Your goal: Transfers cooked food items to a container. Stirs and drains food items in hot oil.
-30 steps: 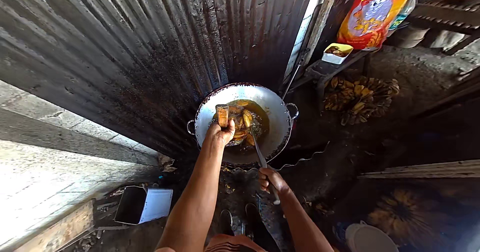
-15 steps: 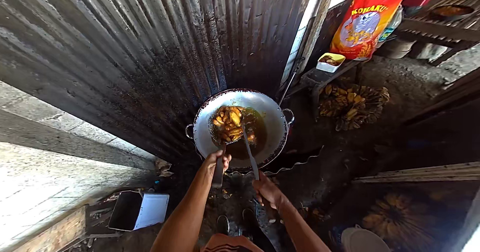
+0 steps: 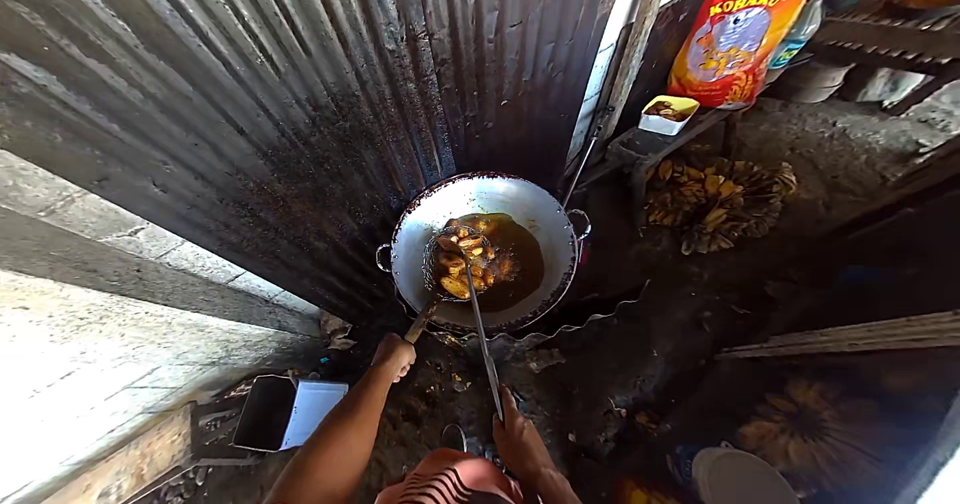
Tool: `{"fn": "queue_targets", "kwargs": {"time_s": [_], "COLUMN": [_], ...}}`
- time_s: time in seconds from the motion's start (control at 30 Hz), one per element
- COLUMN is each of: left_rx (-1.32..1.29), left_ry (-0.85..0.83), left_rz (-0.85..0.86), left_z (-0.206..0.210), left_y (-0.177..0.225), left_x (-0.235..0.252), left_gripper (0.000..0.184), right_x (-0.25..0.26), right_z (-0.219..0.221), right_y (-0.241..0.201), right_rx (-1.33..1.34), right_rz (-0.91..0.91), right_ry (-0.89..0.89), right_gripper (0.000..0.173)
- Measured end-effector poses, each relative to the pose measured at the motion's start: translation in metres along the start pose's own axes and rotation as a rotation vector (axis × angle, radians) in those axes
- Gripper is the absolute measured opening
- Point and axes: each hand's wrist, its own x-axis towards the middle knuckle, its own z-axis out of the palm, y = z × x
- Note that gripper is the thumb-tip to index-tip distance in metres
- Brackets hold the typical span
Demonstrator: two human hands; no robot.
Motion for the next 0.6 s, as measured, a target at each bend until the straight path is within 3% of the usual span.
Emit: {"fn": "queue_targets", "kwargs": {"time_s": [0.2, 0.37, 0.47, 0.6], "left_rx": [-0.308, -0.482, -0.503, -0.553], "left_ry": [-0.055, -0.09, -0.05, -0.032], "left_rz": [0.028, 0.057, 0.086, 0.08], "left_z": [0.029, 0.046, 0.055, 0.056], "left_y": [-0.032, -0.048, -0.048, -0.047], "left_x": [0.014, 0.02, 0.021, 0.027], "left_gripper": [0.023, 0.019, 0.017, 0.018], "right_x": [-0.027, -0.005, 0.016, 0.022], "right_z": [-0.022, -0.045, -0.047, -0.034], "right_y": [0.009, 0.013, 0.014, 0.01], "right_rx": [0.124, 0.351, 0.654, 1.273], "right_rz": [0.006, 0.069, 0.044, -0.043], "right_ry": [0.126, 0.226, 0.183, -0.009], "right_gripper": [0.072, 0.069, 0.058, 0.021]}}
